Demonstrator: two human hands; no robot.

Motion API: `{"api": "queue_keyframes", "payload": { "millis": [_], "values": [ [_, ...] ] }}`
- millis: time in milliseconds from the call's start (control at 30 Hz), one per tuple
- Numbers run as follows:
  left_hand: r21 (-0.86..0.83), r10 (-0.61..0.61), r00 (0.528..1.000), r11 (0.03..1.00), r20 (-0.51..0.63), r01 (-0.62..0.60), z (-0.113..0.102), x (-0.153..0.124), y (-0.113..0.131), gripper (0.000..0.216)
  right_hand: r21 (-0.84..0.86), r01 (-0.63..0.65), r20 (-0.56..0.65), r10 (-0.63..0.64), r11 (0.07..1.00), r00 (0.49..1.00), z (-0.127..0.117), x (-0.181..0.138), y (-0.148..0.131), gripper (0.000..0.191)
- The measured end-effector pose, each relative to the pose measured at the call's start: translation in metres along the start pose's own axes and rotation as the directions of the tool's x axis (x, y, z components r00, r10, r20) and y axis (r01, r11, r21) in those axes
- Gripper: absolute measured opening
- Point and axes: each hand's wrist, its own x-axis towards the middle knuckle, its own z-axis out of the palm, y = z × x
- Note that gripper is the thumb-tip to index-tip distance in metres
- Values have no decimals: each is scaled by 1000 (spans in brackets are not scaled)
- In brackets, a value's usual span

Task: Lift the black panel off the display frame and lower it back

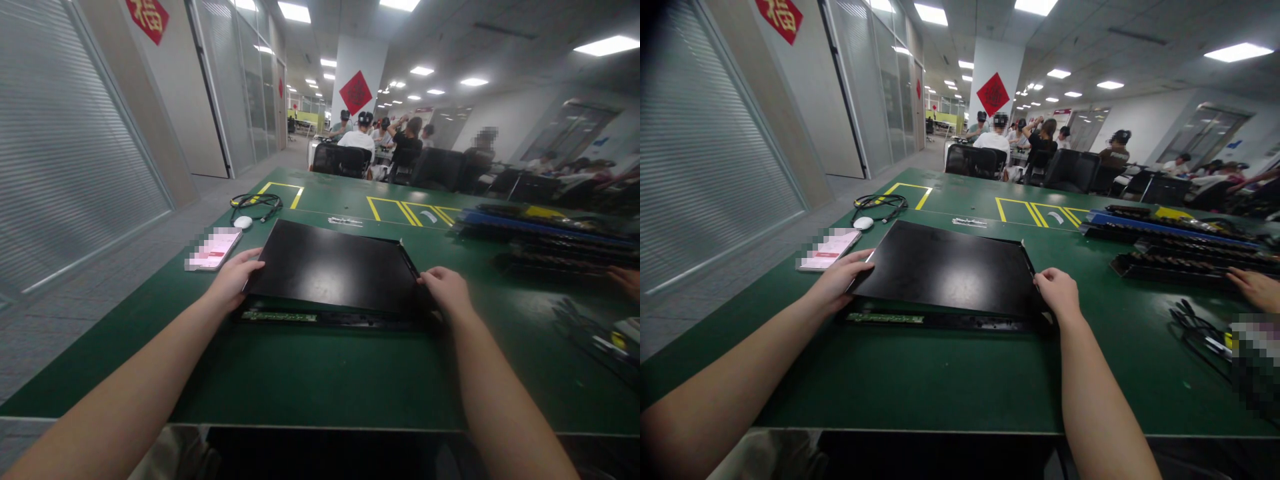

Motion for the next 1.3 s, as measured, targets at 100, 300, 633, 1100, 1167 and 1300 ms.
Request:
{"api": "queue_keyframes", "payload": {
  "millis": [100,300,633,1100,1167,1300],
  "values": [
    [9,-5,1000,1000,-8,5,1,0,0,41,48,5,-37,-4,999,999,3,5,7,25],
    [34,-2,1000,999,5,2,1,0,-1,46,28,-73,112,70,997,991,14,15,19,37],
    [56,-15,999,998,35,13,1,-4,0,63,-97,48,188,-29,994,982,20,14,18,42],
    [24,-39,996,999,78,37,3,-6,2,63,100,-69,193,49,993,980,33,23,32,51],
    [26,-34,996,999,84,32,3,-6,2,63,83,-68,178,53,994,983,33,23,32,51],
    [45,-35,995,999,91,31,3,-7,2,63,64,-51,167,40,997,985,33,23,31,50]
  ]
}}
